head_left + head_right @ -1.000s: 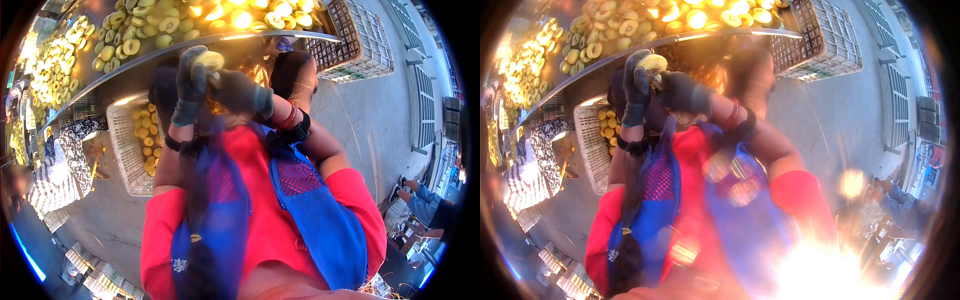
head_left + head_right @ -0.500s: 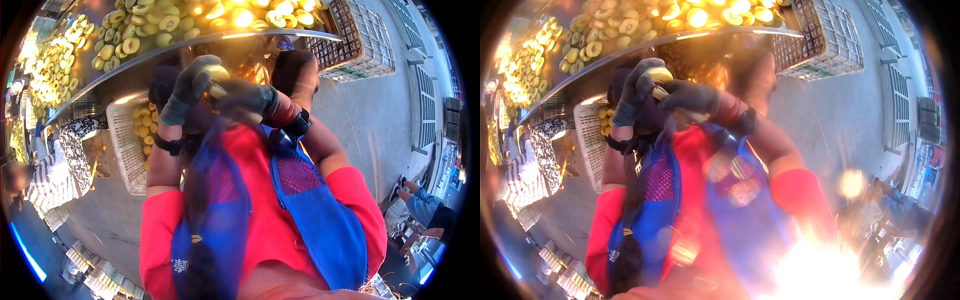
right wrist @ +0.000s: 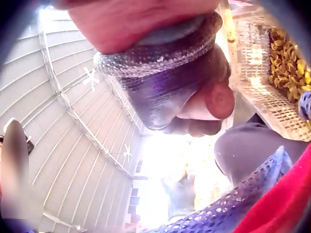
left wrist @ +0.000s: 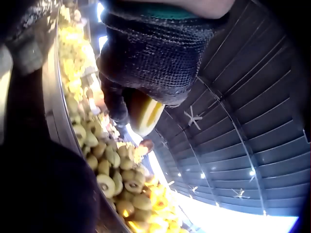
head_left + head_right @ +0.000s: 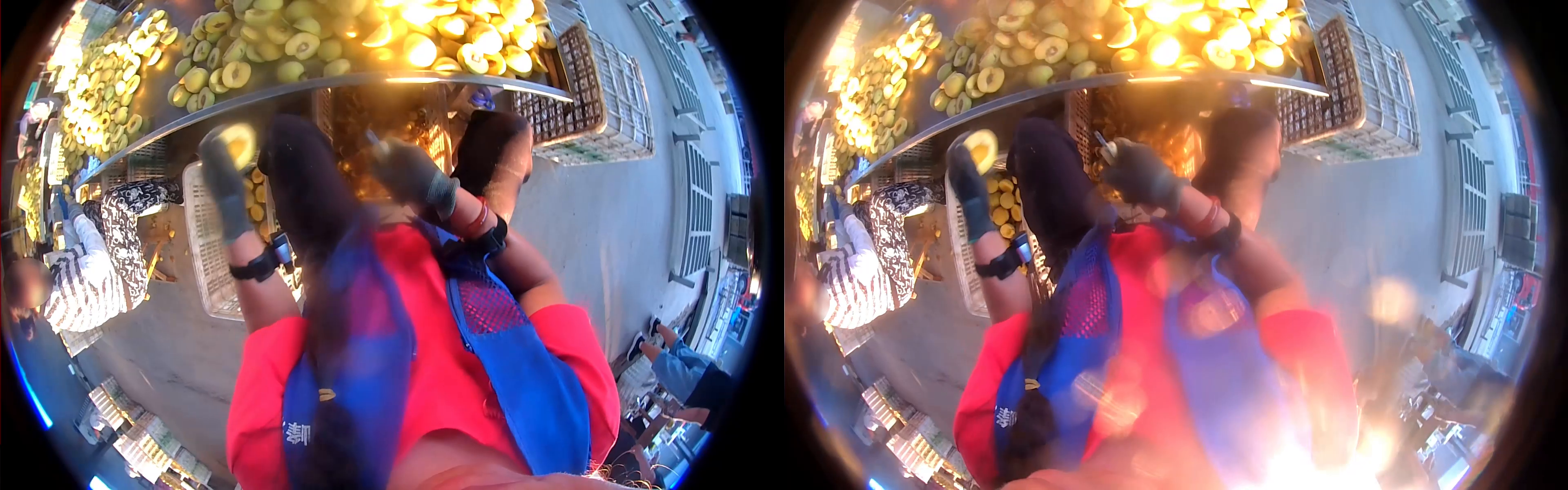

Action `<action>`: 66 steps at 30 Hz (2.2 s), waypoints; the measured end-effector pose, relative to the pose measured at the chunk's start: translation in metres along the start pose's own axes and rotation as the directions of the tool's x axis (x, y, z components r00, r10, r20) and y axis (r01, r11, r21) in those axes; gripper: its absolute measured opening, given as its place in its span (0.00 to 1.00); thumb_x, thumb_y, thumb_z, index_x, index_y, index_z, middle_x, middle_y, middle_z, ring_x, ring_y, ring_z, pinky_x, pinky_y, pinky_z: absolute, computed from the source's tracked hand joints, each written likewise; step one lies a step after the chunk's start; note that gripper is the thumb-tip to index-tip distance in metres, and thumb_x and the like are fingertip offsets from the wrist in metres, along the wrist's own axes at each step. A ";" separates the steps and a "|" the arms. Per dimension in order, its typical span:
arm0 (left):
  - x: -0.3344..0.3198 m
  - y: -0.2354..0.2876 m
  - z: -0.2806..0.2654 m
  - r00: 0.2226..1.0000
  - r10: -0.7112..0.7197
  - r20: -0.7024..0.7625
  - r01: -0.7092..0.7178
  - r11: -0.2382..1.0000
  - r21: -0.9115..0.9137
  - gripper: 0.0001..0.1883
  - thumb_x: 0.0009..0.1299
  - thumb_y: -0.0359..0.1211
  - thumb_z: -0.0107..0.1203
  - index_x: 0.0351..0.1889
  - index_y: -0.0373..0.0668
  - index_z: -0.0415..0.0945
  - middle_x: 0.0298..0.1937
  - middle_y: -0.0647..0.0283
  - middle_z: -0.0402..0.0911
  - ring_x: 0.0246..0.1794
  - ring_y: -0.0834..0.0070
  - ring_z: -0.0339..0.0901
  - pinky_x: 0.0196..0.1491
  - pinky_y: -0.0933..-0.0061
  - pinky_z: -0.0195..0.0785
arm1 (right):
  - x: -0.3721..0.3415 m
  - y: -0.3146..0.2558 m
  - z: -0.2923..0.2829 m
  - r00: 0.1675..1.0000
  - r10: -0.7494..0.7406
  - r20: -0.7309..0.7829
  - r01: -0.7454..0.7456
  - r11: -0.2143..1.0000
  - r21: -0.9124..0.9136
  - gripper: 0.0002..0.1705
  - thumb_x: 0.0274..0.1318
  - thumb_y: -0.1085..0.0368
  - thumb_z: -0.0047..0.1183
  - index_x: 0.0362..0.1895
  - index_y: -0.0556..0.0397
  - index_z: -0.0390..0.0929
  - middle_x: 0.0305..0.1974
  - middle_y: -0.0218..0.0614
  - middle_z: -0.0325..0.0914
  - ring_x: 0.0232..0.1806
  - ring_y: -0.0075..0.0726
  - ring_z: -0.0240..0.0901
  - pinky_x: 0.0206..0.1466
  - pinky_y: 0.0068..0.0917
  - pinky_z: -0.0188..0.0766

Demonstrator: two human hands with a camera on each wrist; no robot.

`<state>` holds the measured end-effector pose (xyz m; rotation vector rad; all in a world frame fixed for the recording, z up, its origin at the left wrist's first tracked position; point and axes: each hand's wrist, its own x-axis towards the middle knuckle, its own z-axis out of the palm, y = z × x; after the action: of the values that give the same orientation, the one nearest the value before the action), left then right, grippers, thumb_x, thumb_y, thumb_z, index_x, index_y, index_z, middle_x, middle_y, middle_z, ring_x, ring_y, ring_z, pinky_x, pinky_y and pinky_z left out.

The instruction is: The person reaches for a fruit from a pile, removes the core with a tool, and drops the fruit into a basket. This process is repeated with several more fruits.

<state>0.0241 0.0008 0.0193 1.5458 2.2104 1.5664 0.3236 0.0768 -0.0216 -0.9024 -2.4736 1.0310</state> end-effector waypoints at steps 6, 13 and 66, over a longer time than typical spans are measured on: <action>-0.014 -0.058 -0.053 0.984 -0.175 -0.033 0.175 0.984 0.020 0.26 0.73 0.53 0.34 0.54 0.41 0.65 0.44 0.59 0.74 0.41 0.72 0.76 0.39 0.75 0.73 | 0.003 -0.019 0.002 0.964 0.252 0.083 -0.258 0.822 0.508 0.10 0.50 0.60 0.51 0.31 0.53 0.70 0.23 0.40 0.74 0.23 0.38 0.72 0.28 0.35 0.69; -0.010 0.065 0.021 0.920 -0.298 0.255 0.380 0.835 -0.397 0.30 0.73 0.55 0.29 0.55 0.41 0.66 0.46 0.62 0.76 0.36 0.76 0.76 0.24 0.85 0.65 | 0.032 -0.063 -0.006 0.994 -0.052 -0.098 0.051 0.999 -0.009 0.11 0.53 0.58 0.52 0.35 0.49 0.69 0.24 0.44 0.73 0.25 0.50 0.73 0.24 0.38 0.68; 0.133 -0.069 0.214 0.909 -0.185 0.373 -0.035 0.859 0.511 0.30 0.55 0.46 0.59 0.53 0.42 0.64 0.48 0.48 0.74 0.47 0.51 0.73 0.48 0.55 0.67 | 0.010 0.040 0.019 0.991 0.053 -0.123 -0.074 0.982 -0.174 0.10 0.52 0.59 0.47 0.32 0.51 0.66 0.23 0.52 0.73 0.27 0.61 0.71 0.30 0.49 0.67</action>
<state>0.0182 0.2454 -0.0728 1.6645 2.4871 0.5561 0.3236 0.0952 -0.0633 -1.0704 -2.4802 0.7602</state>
